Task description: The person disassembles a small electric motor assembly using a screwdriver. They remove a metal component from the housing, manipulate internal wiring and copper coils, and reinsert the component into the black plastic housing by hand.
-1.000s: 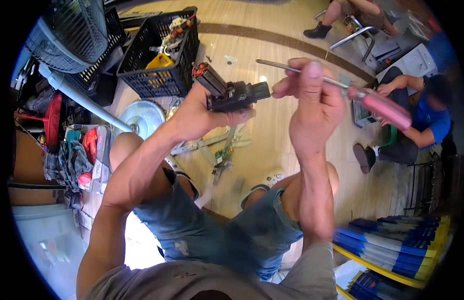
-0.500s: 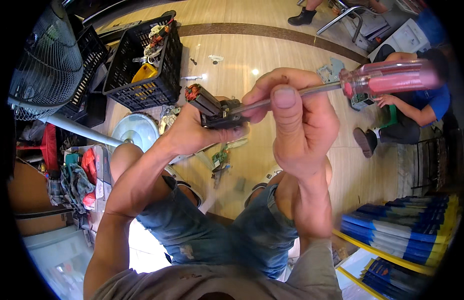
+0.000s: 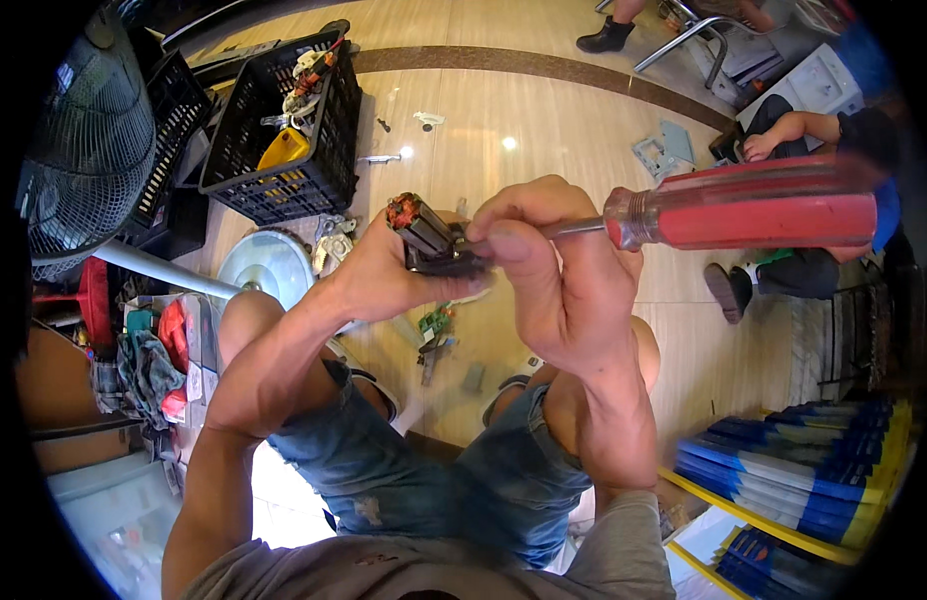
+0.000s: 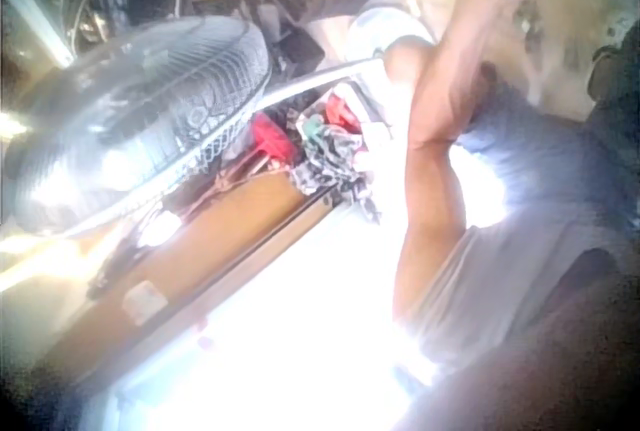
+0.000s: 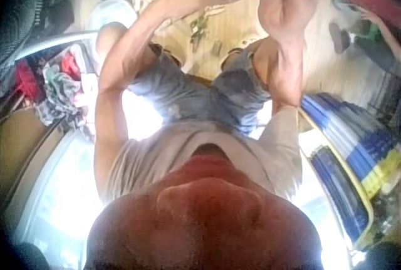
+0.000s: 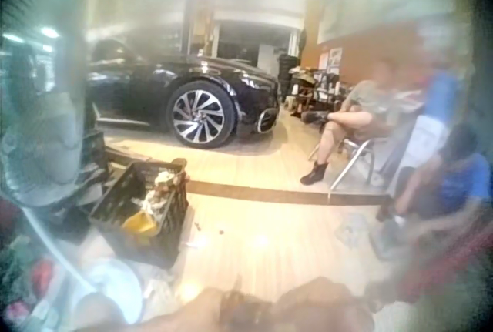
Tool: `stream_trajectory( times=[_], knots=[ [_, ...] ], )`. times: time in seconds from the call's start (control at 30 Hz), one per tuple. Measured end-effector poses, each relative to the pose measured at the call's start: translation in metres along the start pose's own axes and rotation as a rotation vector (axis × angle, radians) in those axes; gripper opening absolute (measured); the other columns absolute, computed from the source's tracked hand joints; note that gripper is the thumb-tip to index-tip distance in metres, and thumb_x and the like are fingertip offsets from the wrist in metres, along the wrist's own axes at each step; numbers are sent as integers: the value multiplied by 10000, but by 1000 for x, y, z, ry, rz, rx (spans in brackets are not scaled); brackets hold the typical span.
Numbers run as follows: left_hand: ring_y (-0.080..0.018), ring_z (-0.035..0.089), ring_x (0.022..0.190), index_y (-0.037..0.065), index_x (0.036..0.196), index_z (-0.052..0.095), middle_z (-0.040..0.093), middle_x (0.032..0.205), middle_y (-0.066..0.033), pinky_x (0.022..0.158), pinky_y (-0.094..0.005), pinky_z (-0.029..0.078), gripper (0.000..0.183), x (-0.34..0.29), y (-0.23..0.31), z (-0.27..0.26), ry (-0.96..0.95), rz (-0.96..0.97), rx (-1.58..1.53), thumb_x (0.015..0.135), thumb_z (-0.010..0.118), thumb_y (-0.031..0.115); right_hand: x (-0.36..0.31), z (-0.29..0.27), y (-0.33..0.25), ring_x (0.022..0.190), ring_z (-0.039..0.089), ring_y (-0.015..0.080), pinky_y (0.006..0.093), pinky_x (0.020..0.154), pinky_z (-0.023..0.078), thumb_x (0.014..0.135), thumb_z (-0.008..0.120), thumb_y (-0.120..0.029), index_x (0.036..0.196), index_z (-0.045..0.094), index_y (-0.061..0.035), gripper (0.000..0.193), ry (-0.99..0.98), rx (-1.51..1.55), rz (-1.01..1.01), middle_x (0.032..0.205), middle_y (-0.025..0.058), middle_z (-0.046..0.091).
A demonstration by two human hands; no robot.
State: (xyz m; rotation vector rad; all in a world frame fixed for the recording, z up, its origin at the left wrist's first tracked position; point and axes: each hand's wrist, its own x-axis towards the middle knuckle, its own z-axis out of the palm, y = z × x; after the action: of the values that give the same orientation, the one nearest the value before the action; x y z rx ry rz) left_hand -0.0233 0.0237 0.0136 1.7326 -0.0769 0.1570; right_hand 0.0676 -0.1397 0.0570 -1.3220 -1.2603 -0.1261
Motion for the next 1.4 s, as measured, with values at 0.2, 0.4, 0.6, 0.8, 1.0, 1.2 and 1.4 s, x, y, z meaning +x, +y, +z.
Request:
stream_trajectory(
  times=[0.2, 0.4, 0.6, 0.8, 1.0, 1.2, 1.4],
  knots=[
    [-97, 600, 779, 45, 986, 723, 686, 838, -70, 736, -285, 491, 203, -1, 11, -2, 34, 38, -16, 792, 759, 96, 1, 6, -12, 733, 639, 187, 264, 656, 527, 1015, 472, -257, 1026, 510, 66, 325, -4, -4, 70, 877, 193, 629],
    [-102, 634, 855, 22, 1013, 708, 710, 918, -48, 795, -264, 505, 245, -4, 16, -3, 2, -38, -142, 778, 771, 46, -1, 12, -17, 778, 624, 212, 295, 661, 508, 896, 579, 37, 943, 580, 48, 48, 29, 23, 89, 917, 133, 649],
    [-102, 646, 853, 10, 1042, 689, 717, 923, -53, 792, -259, 521, 288, 1, 14, 0, 7, 9, -186, 773, 781, 56, 2, 7, -23, 787, 637, 226, 309, 691, 542, 1011, 477, -279, 1033, 506, 76, 357, -105, -156, -21, 911, 209, 615],
    [-93, 646, 833, -3, 996, 679, 712, 896, -44, 780, -257, 525, 254, -3, 20, -1, 29, 65, -215, 778, 785, 75, -1, 8, -19, 776, 639, 260, 356, 693, 555, 1010, 469, -313, 1030, 490, 65, 379, 17, -104, -114, 882, 211, 602],
    [-87, 631, 785, -5, 959, 671, 692, 844, -28, 745, -246, 515, 238, -2, 15, 1, 12, 77, -200, 774, 795, 79, -1, 12, -21, 763, 635, 270, 397, 717, 568, 1012, 461, -304, 1026, 488, 68, 373, -7, -69, -143, 852, 203, 584],
    [-87, 623, 790, 3, 964, 677, 694, 845, -34, 755, -252, 508, 240, -2, 19, 1, 15, 62, -171, 768, 796, 73, 0, 7, -17, 771, 637, 271, 397, 717, 565, 1009, 479, -246, 1035, 492, 81, 329, -52, -110, -153, 848, 200, 578],
    [-87, 609, 770, 7, 937, 682, 690, 818, -42, 723, -261, 492, 230, -5, 14, -1, -3, 46, -102, 774, 797, 120, -2, 11, -17, 794, 641, 271, 366, 720, 551, 1007, 481, -188, 1036, 502, 78, 268, -132, -111, -129, 876, 190, 594]
  ],
)
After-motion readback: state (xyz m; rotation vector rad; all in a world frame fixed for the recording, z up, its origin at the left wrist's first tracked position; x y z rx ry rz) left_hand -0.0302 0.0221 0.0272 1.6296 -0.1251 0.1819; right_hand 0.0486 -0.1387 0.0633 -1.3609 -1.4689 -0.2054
